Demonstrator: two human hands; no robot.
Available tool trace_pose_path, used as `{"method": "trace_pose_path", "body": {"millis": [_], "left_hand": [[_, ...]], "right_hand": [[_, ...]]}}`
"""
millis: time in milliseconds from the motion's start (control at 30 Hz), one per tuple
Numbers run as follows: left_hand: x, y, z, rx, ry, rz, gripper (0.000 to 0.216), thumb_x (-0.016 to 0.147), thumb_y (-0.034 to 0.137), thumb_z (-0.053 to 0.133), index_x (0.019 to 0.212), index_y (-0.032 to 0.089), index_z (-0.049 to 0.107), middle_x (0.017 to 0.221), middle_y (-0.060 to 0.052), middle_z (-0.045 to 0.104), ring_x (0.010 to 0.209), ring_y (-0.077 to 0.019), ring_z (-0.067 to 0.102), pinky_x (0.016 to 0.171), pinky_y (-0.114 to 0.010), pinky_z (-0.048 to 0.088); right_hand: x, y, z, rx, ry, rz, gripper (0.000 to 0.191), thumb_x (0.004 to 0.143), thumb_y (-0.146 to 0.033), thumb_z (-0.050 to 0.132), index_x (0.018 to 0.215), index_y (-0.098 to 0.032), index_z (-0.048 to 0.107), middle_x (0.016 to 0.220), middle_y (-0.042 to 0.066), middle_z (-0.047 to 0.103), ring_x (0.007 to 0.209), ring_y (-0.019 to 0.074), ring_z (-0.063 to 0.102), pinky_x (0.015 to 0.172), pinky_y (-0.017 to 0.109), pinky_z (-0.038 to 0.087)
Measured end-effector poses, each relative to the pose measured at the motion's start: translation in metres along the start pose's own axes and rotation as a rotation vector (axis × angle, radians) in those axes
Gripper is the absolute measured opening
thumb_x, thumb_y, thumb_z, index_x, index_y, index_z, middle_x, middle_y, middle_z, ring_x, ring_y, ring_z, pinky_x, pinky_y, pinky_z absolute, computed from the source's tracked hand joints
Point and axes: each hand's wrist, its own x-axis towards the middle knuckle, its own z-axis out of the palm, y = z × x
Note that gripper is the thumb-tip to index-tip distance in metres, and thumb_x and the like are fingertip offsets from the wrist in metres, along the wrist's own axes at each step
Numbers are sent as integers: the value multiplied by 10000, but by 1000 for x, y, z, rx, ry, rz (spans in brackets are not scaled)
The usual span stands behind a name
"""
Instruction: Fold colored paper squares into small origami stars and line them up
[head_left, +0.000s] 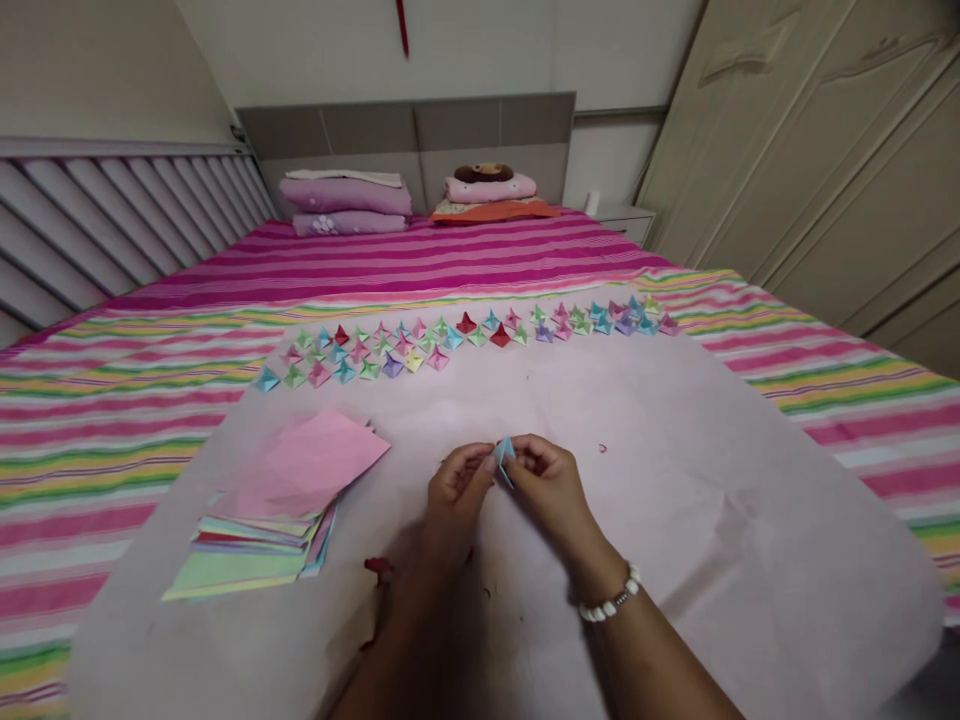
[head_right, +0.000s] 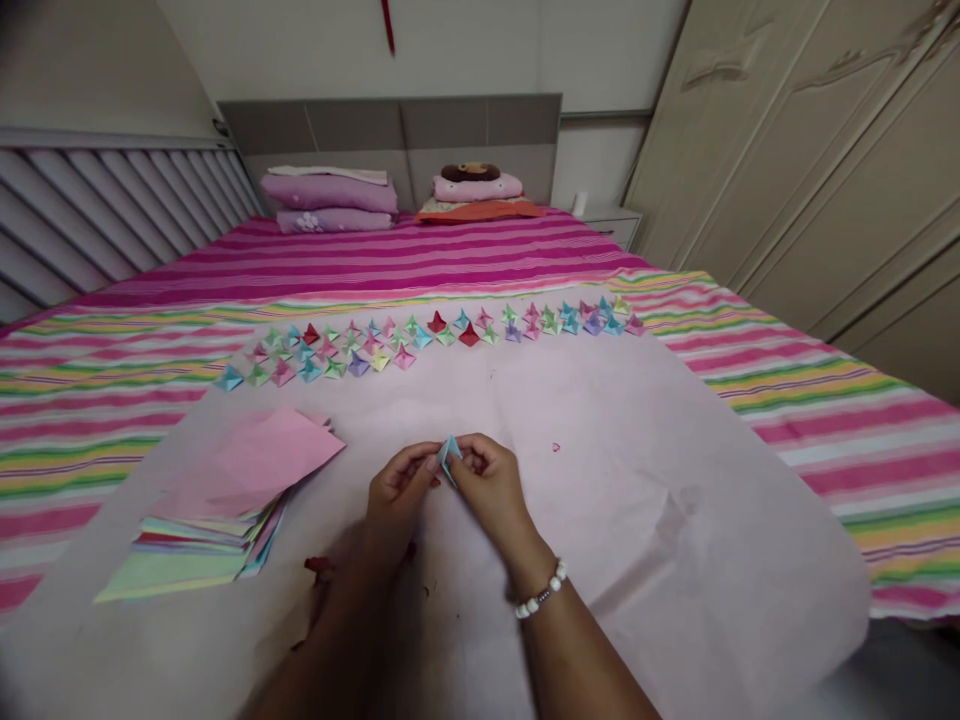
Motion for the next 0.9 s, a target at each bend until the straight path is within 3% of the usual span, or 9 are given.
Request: {"method": "trace_pose_path", "body": {"millis": [133, 233, 600, 767, 900], "left_hand": [[-1, -5, 3, 47, 32, 82, 345, 647, 246, 743, 972, 183, 647, 989, -63, 615, 763, -141, 596, 646, -249, 494], [-2, -8, 3, 97, 47, 121, 270, 707, 240, 693, 966, 184, 644, 983, -66, 608, 782, -145, 600, 675, -257, 501], [-1, -4, -2, -36, -56, 98, 138, 780, 247, 628, 892, 181, 673, 915, -59, 657, 885, -170, 616, 810, -288, 494], [0, -7, 2, -104, -103, 142, 229, 695, 211, 701, 923, 198, 680, 962, -53, 624, 853, -169, 633, 766, -293, 529], [0, -5, 1, -25, -78, 128, 130, 743, 217, 667, 867, 194, 698, 896, -41, 649, 849, -158, 621, 780, -282, 512]], "right_hand": [[0, 1, -1, -194, 39, -246, 80, 717, -164, 634, 749, -205, 695, 724, 12, 602, 612, 130, 509, 548, 246, 397], [0, 1, 0, -220, 33, -291, 136, 724, -136, 606, 781, -217, 699, 778, 23, 619, 651, 140, 528, 569, 254, 410], [0, -7, -3, 80, -8, -38, 111, 678, -192, 645, 751, -217, 725, 812, 25, 656, 668, 147, 569, 591, 262, 454], [2, -4, -7, 180, 2, 50, 102, 677, -205, 662, 753, -214, 729, 774, 19, 677, 676, 155, 590, 643, 282, 463], [2, -1, -9, 258, -79, 80, 160, 721, -234, 649, 852, -194, 731, 722, 26, 674, 663, 159, 591, 679, 310, 465]]}}
